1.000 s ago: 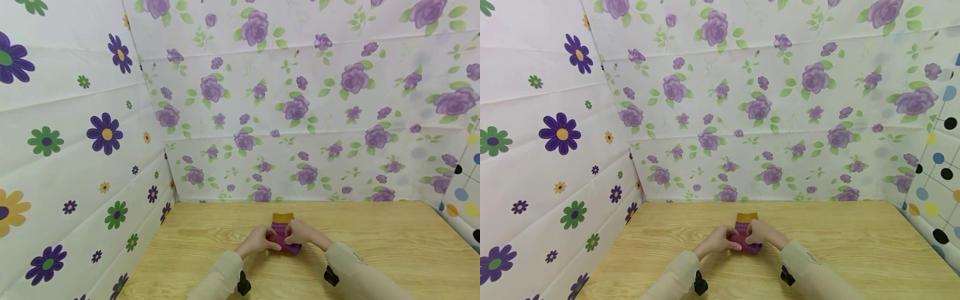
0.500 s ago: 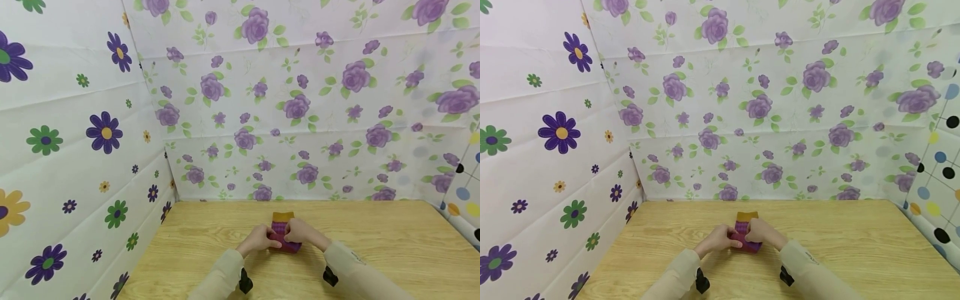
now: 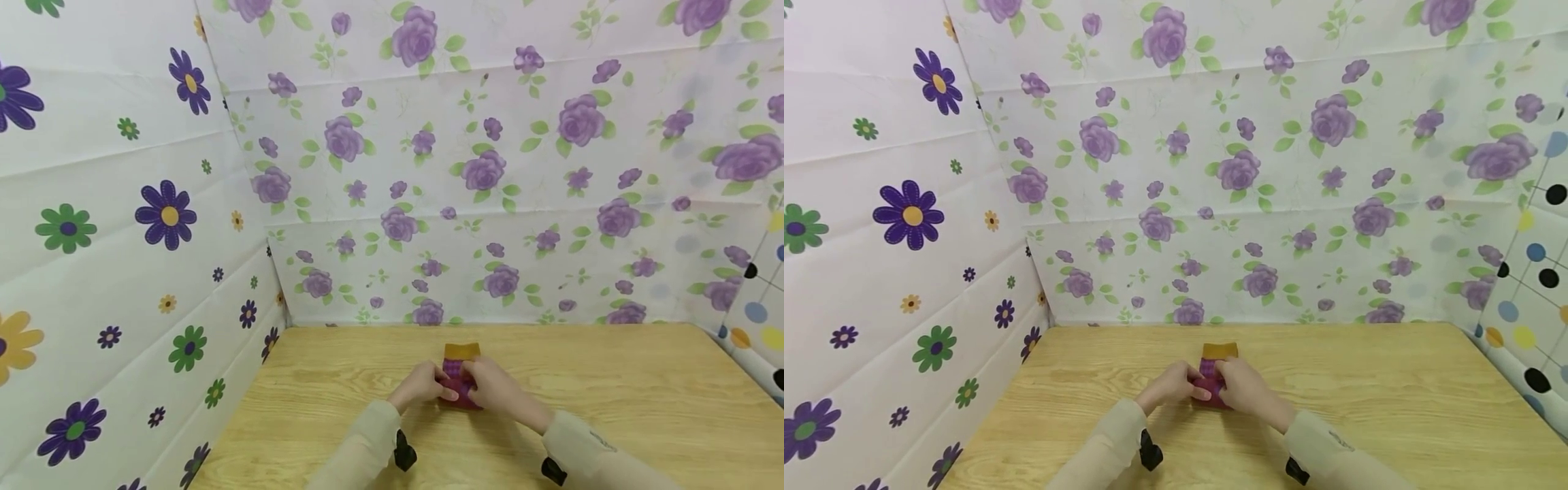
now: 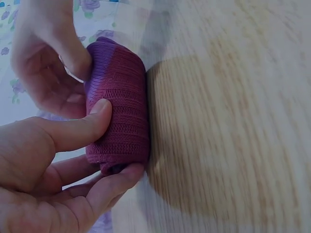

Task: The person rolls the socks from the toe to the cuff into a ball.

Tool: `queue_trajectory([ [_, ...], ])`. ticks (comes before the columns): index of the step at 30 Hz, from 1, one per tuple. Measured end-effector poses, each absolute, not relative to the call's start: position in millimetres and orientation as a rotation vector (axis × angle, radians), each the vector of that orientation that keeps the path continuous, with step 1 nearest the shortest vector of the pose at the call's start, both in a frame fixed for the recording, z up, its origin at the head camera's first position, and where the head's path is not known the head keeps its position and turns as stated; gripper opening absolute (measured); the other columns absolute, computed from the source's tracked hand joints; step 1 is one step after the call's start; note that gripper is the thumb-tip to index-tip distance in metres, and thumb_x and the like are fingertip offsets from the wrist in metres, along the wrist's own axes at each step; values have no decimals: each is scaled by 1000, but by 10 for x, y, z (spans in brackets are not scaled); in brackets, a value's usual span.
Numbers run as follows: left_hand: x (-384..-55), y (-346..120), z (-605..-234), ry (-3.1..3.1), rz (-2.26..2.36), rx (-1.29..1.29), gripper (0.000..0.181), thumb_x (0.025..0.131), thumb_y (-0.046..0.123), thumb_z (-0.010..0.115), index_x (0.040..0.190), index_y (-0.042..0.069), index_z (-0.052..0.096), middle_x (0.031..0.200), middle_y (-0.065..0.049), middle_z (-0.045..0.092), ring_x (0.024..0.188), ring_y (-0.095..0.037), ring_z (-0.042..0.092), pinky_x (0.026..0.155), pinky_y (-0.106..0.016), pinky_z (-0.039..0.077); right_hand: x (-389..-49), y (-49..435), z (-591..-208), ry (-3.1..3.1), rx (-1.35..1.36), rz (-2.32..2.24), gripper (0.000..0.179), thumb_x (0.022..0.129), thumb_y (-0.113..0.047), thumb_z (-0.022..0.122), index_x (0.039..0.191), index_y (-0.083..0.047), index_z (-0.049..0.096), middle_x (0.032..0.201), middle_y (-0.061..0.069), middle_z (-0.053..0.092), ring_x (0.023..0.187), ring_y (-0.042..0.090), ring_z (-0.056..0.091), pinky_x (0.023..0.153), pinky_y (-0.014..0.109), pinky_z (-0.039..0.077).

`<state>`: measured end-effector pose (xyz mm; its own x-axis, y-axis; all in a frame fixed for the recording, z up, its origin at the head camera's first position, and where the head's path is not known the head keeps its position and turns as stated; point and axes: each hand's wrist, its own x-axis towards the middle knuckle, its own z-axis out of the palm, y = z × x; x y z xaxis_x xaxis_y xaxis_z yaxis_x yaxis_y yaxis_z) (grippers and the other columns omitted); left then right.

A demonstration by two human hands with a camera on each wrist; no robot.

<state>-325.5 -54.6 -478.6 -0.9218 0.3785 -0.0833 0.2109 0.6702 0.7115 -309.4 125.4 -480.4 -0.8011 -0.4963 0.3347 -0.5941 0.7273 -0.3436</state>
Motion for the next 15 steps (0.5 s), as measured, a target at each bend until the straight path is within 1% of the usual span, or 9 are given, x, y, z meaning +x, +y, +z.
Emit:
queue_trajectory([
  [3, -3267, -551, -4780, 2655, 1090, 442, 16, 78, 17, 81, 82, 3, 75, 71, 1, 66, 65, -9, 47, 60, -22, 39, -3029, 1252, -4795, -2679, 854, 586, 16, 71, 2, 71, 84, -4, 67, 83, 6, 63, 75, 14, 55, 65, 29, 50],
  [7, -3284, -545, -4777, 2646, 1111, 414, 16, 77, 15, 81, 83, 2, 75, 75, -1, 67, 68, -11, 48, 62, -24, 40, -2974, 1250, -4778, -2671, 831, 544, 17, 71, -3, 76, 87, -2, 70, 86, 9, 64, 81, 20, 58, 70, 37, 53],
  [11, -3301, -540, -4779, 2647, 1113, 405, 18, 76, 14, 82, 86, 0, 75, 79, -4, 70, 70, -11, 49, 64, -24, 42, -2952, 1248, -4792, -2672, 882, 374, 28, 68, -9, 83, 91, -2, 69, 89, 11, 65, 84, 25, 60, 74, 40, 54],
  [15, -3306, -539, -4779, 2654, 1089, 407, 21, 77, 16, 82, 89, 0, 75, 87, -7, 73, 74, -11, 54, 69, -28, 48, -2941, 1234, -4823, -2679, 943, 189, 37, 64, -9, 87, 94, -2, 65, 90, 10, 63, 86, 27, 60, 77, 40, 54],
])
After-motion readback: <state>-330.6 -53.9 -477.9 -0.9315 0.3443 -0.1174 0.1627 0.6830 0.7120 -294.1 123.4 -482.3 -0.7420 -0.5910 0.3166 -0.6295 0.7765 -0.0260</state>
